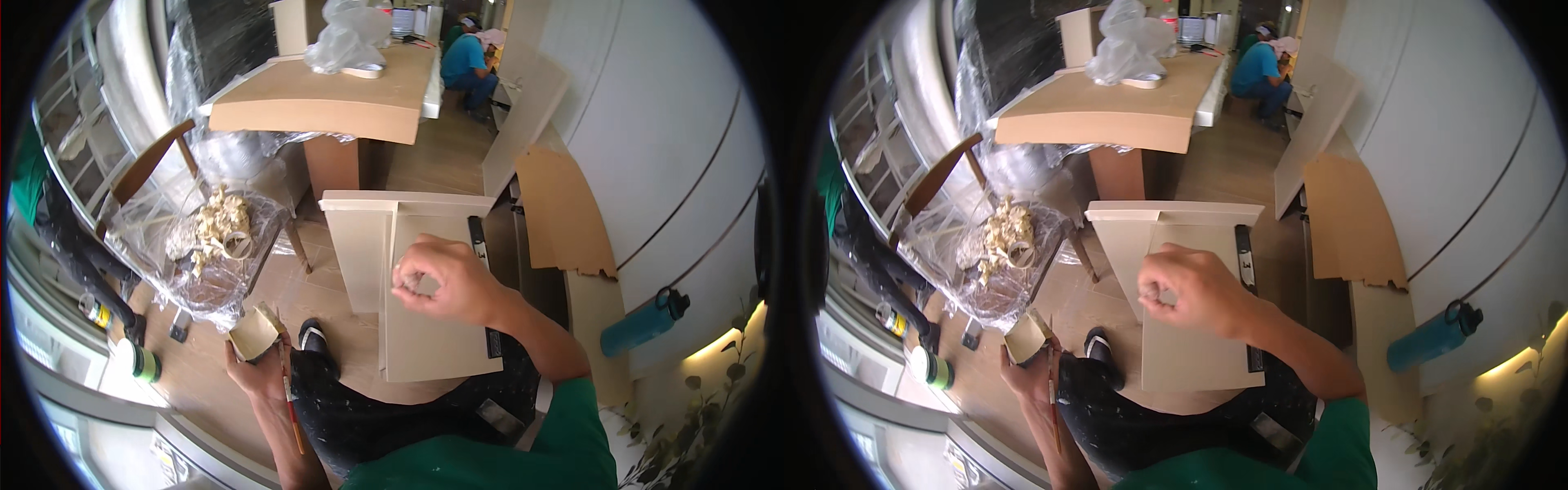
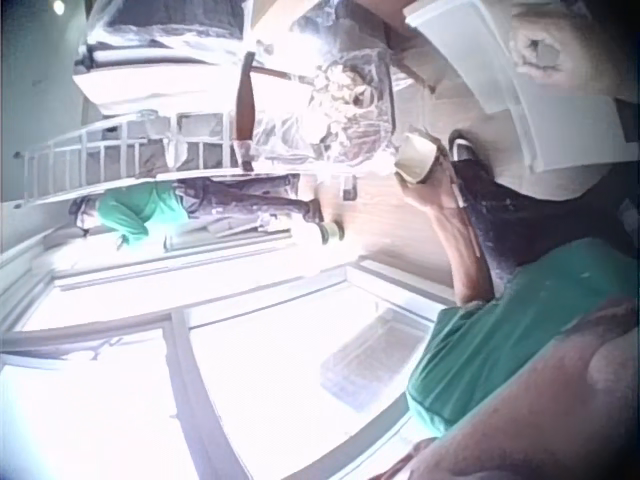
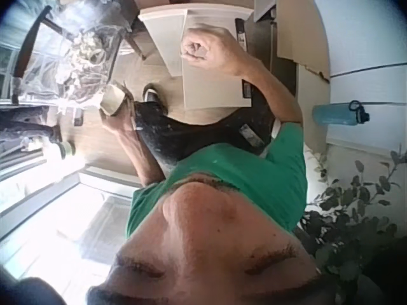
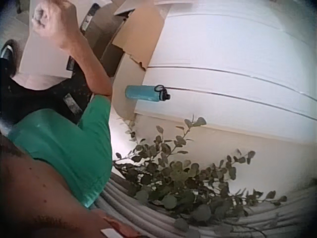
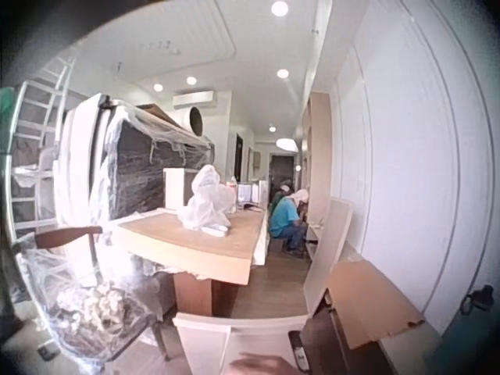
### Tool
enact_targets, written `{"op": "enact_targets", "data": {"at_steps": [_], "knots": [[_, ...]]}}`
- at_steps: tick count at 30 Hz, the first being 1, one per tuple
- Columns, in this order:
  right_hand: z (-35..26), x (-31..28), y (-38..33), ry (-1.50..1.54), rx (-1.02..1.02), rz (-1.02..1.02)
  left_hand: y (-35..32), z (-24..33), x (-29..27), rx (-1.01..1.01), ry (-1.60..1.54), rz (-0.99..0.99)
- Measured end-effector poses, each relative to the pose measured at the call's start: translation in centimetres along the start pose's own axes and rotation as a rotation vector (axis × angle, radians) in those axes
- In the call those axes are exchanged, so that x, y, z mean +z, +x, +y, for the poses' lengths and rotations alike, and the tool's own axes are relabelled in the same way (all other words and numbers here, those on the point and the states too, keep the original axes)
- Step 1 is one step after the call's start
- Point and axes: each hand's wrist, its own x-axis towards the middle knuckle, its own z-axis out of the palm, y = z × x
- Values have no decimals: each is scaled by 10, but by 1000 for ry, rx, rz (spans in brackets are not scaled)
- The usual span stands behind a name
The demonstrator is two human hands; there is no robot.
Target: The person paints the interior and edges of a small wooden cabinet or drawer using a brush and a small container of white paint.
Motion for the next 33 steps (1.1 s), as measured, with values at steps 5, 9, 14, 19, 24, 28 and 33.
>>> {"op": "enact_targets", "data": {"at_steps": [5,9,14,19,24,28,33], "knots": [[-33,63,76,-13,-361,-111,-9,5,-8,147,5,54],[-69,126,150,124,-736,23,11,4,-8,174,-103,114],[-114,165,279,176,-923,315,50,11,-3,238,-75,122],[-78,175,360,18,-626,112,65,13,-11,253,-156,182],[24,246,376,-240,-490,109,65,5,-22,233,-248,144],[92,311,365,-231,-289,-68,73,11,-26,229,-236,141],[173,401,341,-378,-61,-268,73,17,-28,130,-249,118]]}}
